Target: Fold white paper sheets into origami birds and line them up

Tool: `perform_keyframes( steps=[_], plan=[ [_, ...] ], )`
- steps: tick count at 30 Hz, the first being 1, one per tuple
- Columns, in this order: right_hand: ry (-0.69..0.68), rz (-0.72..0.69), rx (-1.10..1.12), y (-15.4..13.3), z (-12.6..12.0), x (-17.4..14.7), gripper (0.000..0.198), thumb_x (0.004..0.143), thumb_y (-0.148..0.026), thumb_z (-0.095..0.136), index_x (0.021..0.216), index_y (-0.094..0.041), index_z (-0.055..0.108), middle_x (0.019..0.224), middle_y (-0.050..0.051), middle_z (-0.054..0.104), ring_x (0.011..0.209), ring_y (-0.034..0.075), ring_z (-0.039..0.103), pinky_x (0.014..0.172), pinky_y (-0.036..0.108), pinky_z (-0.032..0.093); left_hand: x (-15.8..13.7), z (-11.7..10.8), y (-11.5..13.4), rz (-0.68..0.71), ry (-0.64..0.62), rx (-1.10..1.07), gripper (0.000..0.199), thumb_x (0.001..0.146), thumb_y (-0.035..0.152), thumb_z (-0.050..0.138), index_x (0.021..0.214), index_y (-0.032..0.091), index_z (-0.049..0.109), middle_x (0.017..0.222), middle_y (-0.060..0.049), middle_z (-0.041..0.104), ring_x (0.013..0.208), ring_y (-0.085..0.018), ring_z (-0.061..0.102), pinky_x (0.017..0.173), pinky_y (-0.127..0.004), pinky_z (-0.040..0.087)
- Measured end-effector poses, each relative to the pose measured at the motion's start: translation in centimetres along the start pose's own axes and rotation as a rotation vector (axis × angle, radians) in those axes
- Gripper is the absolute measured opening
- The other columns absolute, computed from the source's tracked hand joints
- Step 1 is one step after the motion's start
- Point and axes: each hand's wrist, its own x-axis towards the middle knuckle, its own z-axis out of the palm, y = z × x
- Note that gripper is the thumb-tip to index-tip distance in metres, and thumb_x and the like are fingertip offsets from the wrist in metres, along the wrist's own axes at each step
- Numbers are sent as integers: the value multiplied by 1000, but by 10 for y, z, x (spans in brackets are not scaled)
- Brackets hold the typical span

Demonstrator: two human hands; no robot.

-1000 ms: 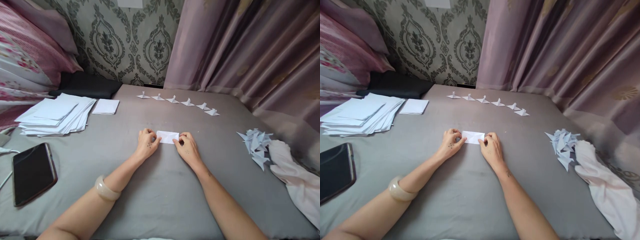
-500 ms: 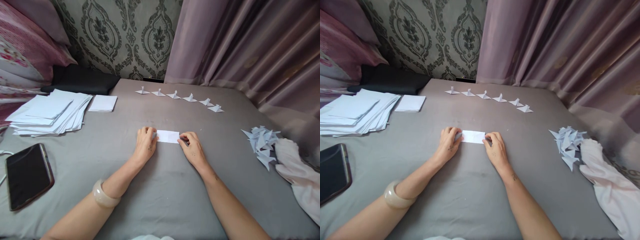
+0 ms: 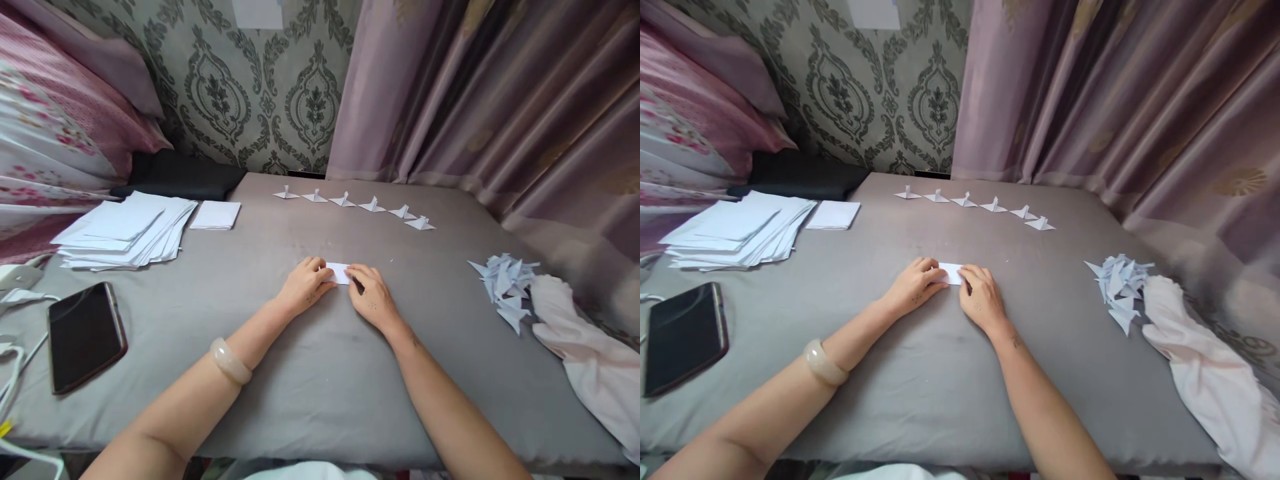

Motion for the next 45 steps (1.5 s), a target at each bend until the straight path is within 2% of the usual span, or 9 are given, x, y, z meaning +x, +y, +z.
perform_keyframes(
  steps=[7,12,17,23,27,31,37,40,45],
  plan=[
    [102,67,127,-5,-1,3,28,85,-19,47,108,-20,63,108,9,65,93,20,61,83,36,52,4,-2,11,56,-1,115,21,94,19,42,89,14,62,90,-10,63,85,-21,56,76,-33,46],
    [367,86,209,-18,-10,4,31,84,-22,49,113,-20,57,110,11,61,88,19,60,73,34,53,8,-6,10,-484,372,-705,29,92,35,44,75,16,58,65,-1,55,59,-11,51,58,-23,43],
    [155,-85,54,-28,-13,0,53,75,-9,49,126,-24,49,122,11,54,114,25,51,96,44,45,0,-2,15,-807,226,-1271,29,79,37,59,63,13,56,52,3,50,40,-7,45,41,-19,38],
    [-142,-127,-98,-34,-11,-5,60,71,-7,52,128,-27,51,134,10,47,121,29,44,100,47,41,-7,5,18,-800,166,-1127,25,82,31,56,66,13,59,50,2,55,36,-8,51,37,-18,38],
    [-220,-84,-61,-35,-11,-5,54,73,-27,65,126,-27,53,133,10,49,120,29,45,98,47,42,-3,1,21,-879,197,-1228,23,83,27,54,66,12,59,54,2,55,41,-9,54,40,-20,45],
    [-152,-91,-58,-29,-8,-4,38,79,-30,65,116,-27,62,127,8,54,116,27,48,96,45,42,-2,-6,23,-897,105,-1186,25,86,27,48,69,13,59,53,2,55,42,-11,52,43,-22,45],
    [-128,-113,-36,-21,-3,-4,17,86,-22,56,92,-27,71,115,6,61,107,24,53,93,42,44,-15,-16,13,-544,119,-510,22,79,10,44,89,15,63,83,-5,59,69,-14,57,68,-27,48],
    [-127,-61,35,-22,-1,-4,15,87,-24,55,91,-26,70,113,6,61,105,23,53,92,41,46,-19,-18,10,-397,15,-504,34,73,4,46,98,18,64,102,-8,54,79,-14,57,74,-29,48],
    [-77,92,60,-22,4,1,17,88,-32,54,83,-23,68,108,7,61,100,23,54,90,41,47,-15,-13,11,-493,8,-536,15,82,28,57,84,16,67,94,-6,53,69,-13,53,72,-31,48]
  ],
)
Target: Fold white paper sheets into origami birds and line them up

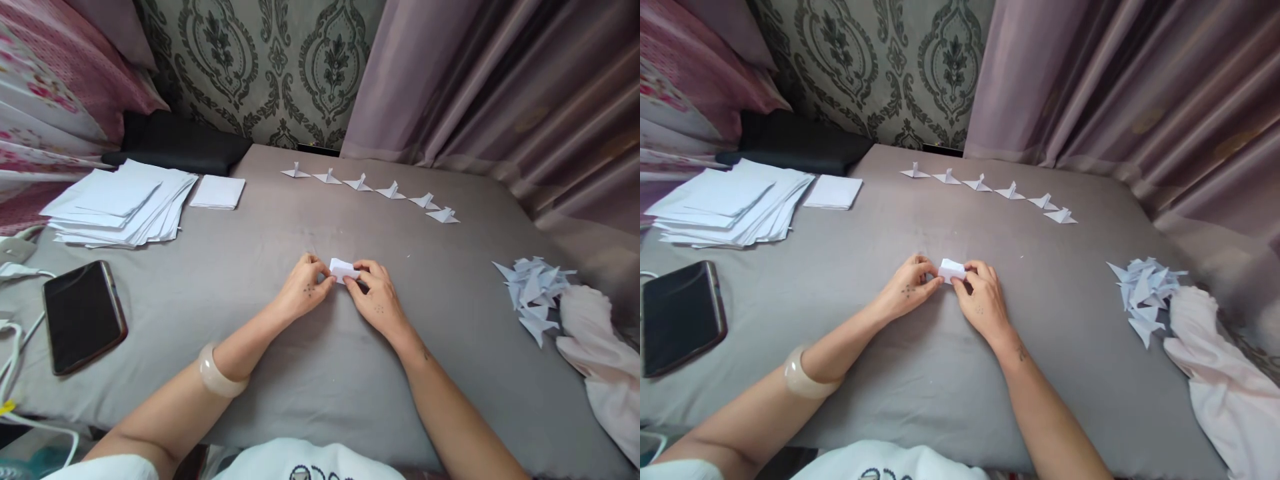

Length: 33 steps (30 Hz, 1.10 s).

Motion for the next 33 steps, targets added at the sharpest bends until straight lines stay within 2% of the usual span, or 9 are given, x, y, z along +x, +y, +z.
perform_keyframes(
  steps=[4,8,15,19,22,24,26,28,33],
  plan=[
    [44,86,-42,1,5,4,22,85,-36,56,69,-22,60,104,8,60,95,23,54,84,40,47,3,8,0,-31,87,48,21,87,30,55,77,15,66,87,-5,54,71,-14,54,75,-33,47],
    [75,117,-63,3,8,5,22,82,-36,60,66,-22,57,102,9,59,93,24,54,86,42,46,3,13,0,-33,132,102,17,86,26,55,75,15,62,90,-6,55,78,-17,56,76,-34,47],
    [85,146,-69,5,9,6,22,78,-39,64,65,-22,58,101,8,58,93,24,55,86,42,46,2,13,2,-60,121,124,14,86,24,56,74,16,57,92,-5,55,76,-16,55,74,-32,48],
    [70,169,-37,8,8,6,22,77,-39,66,66,-22,59,102,8,57,94,24,56,88,42,46,0,9,3,-40,80,175,8,89,23,51,87,17,56,97,-6,53,75,-16,55,70,-31,47],
    [44,180,30,13,6,6,18,79,-38,65,72,-21,60,102,8,57,93,22,58,87,40,47,-1,6,5,40,38,247,14,92,17,43,98,18,55,102,-7,54,85,-18,54,71,-30,47],
    [26,165,56,15,4,7,14,81,-35,63,79,-22,61,100,7,58,92,21,58,86,39,48,-1,4,8,156,-20,347,20,92,12,38,97,19,56,103,-7,56,91,-20,52,74,-31,47],
    [7,113,38,14,1,7,13,84,-32,59,92,-23,63,103,7,59,95,22,57,87,39,48,-3,5,10,280,-95,461,24,90,7,36,93,18,58,102,-8,59,92,-22,51,77,-33,47],
    [-22,25,-8,12,0,7,23,88,-27,52,108,-25,63,112,7,59,103,23,54,92,41,46,-5,6,10,345,-127,522,24,89,7,37,91,17,59,101,-9,60,91,-23,52,78,-35,47],
    [-97,-130,-139,8,-2,7,40,90,-14,40,120,-29,62,128,3,58,110,24,49,98,41,44,-4,7,-3,242,20,334,14,90,21,49,98,17,60,105,-9,59,93,-22,54,76,-32,48]
  ],
)
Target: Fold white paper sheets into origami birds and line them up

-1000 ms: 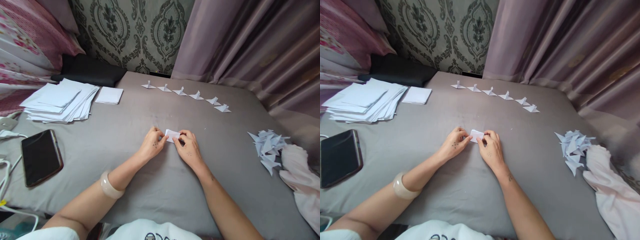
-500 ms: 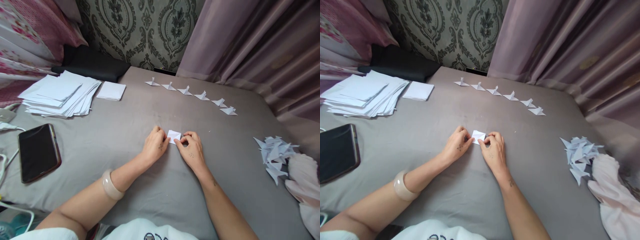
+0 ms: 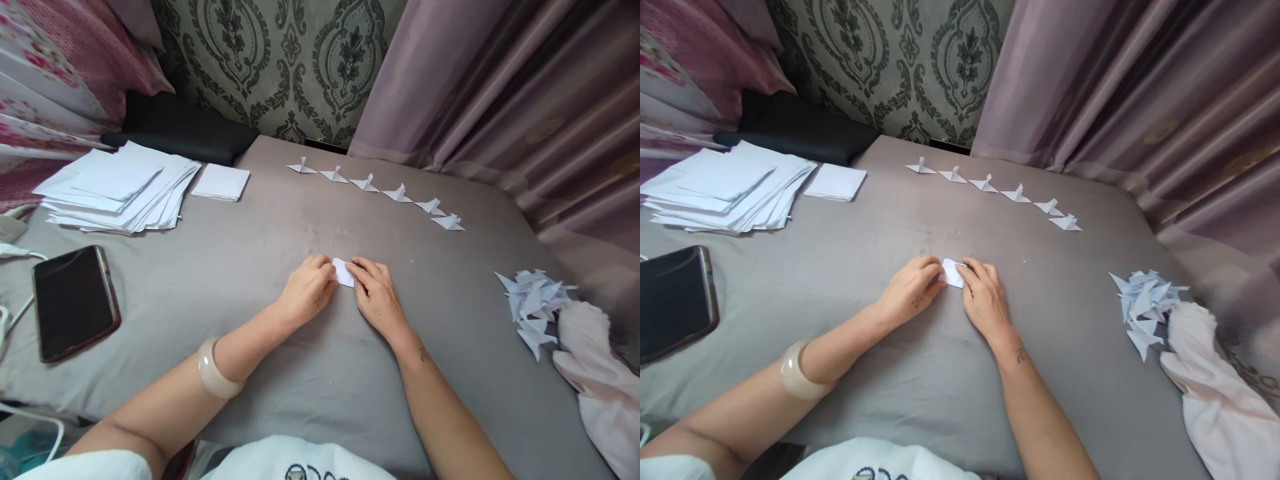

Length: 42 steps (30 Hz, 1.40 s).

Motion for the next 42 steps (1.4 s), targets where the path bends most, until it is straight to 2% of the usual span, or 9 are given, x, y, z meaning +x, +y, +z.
perform_keyframes(
  steps=[3,7,10,18,27,31,36,40,42],
  plan=[
    [10,-2,-45,-1,0,0,40,90,-14,40,121,-26,63,127,4,58,109,24,49,96,40,46,1,0,-7,-25,29,-63,11,89,23,53,94,18,61,103,-8,57,89,-19,55,75,-30,48],
    [22,-14,-77,-4,0,-1,39,90,-13,39,121,-22,62,123,7,60,108,24,49,95,40,46,2,-6,-3,78,-17,166,25,92,10,38,93,16,62,109,-9,59,94,-21,52,75,-32,48],
    [17,-4,-94,-8,-1,-1,36,88,-14,42,118,-19,62,119,8,61,105,24,50,93,39,46,3,-10,-1,119,-62,308,27,89,4,37,93,14,61,103,-11,61,91,-22,51,77,-34,47],
    [-6,59,-121,-17,-2,-2,31,83,-16,47,111,-18,61,108,10,60,97,24,53,86,37,46,8,-9,-13,284,-28,136,26,97,27,41,102,14,63,103,-9,63,98,-21,53,86,-32,47],
    [-13,73,-100,-15,-2,0,34,79,-18,49,112,-20,60,103,9,58,97,23,53,87,37,45,12,-12,-15,463,-94,278,25,97,19,38,98,14,63,99,-9,63,96,-21,53,81,-31,46],
    [-1,65,-96,-14,0,0,33,78,-20,53,111,-20,62,103,8,57,95,22,54,86,35,45,14,-6,-18,459,-44,251,25,98,18,34,100,13,58,98,-10,61,94,-21,52,82,-32,46],
    [32,56,-130,-12,0,2,23,88,-25,50,104,-23,66,103,7,57,87,18,57,76,30,45,14,-3,-20,348,90,12,26,100,22,28,96,15,53,90,-8,58,83,-18,51,78,-31,46],
    [27,-18,-211,-14,-4,-2,23,93,-23,46,99,-24,69,99,6,60,87,18,57,74,29,43,10,-6,-22,318,83,-38,25,93,38,49,103,15,52,98,-9,58,88,-20,53,80,-33,46],
    [19,-51,-240,-16,-6,-6,24,93,-22,46,97,-23,69,99,7,61,89,18,57,74,29,43,8,-8,-22,295,40,7,23,91,37,53,100,15,55,100,-10,59,90,-21,54,80,-34,47]
  ],
)
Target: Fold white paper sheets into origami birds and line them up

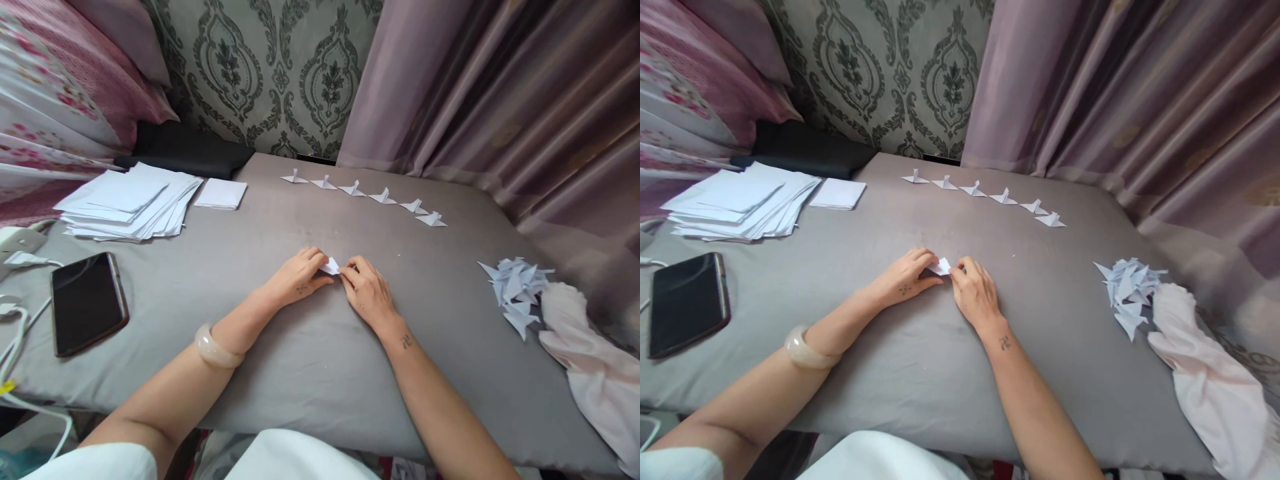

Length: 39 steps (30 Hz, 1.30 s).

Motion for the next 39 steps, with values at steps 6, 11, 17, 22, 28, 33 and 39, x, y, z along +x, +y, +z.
perform_keyframes(
  steps=[6,11,17,22,28,33,39],
  plan=[
    [-20,32,87,1,0,-7,19,92,-26,49,96,-23,68,98,5,62,88,18,59,73,28,44,1,-1,5,-90,-76,38,14,93,23,50,87,16,60,94,-8,61,88,-20,54,79,-31,47],
    [11,167,211,2,5,-2,18,91,-33,52,91,-26,69,94,3,62,86,17,60,68,27,45,2,0,2,-255,-13,-117,11,84,27,64,79,17,63,89,-5,61,85,-18,56,76,-29,47],
    [29,282,347,5,12,2,24,89,-40,51,83,-24,68,89,3,61,75,16,59,64,28,45,2,0,1,-369,6,-228,13,86,23,59,80,16,68,88,-7,62,82,-18,57,76,-31,48],
    [47,323,330,3,16,4,22,88,-38,52,79,-23,65,87,3,60,76,17,59,69,30,46,3,1,5,-443,43,-246,11,84,22,61,76,14,65,87,-8,60,81,-18,56,77,-33,48],
    [2,390,306,-3,13,6,19,87,-37,53,77,-22,62,92,3,58,75,15,57,67,29,45,4,0,9,-492,21,-230,15,85,21,56,74,14,62,90,-9,58,84,-19,54,79,-36,47],
    [3,407,312,-3,12,6,20,85,-37,55,75,-22,61,93,4,57,75,15,57,69,29,45,2,2,9,-495,36,-240,11,82,21,58,74,15,61,91,-8,56,85,-20,52,78,-37,48],
    [-7,419,304,-3,13,7,21,85,-38,56,73,-22,60,94,3,58,74,15,57,66,28,44,-1,6,8,-447,66,-218,9,83,20,56,76,15,59,94,-9,55,87,-20,52,79,-37,48]
  ],
)
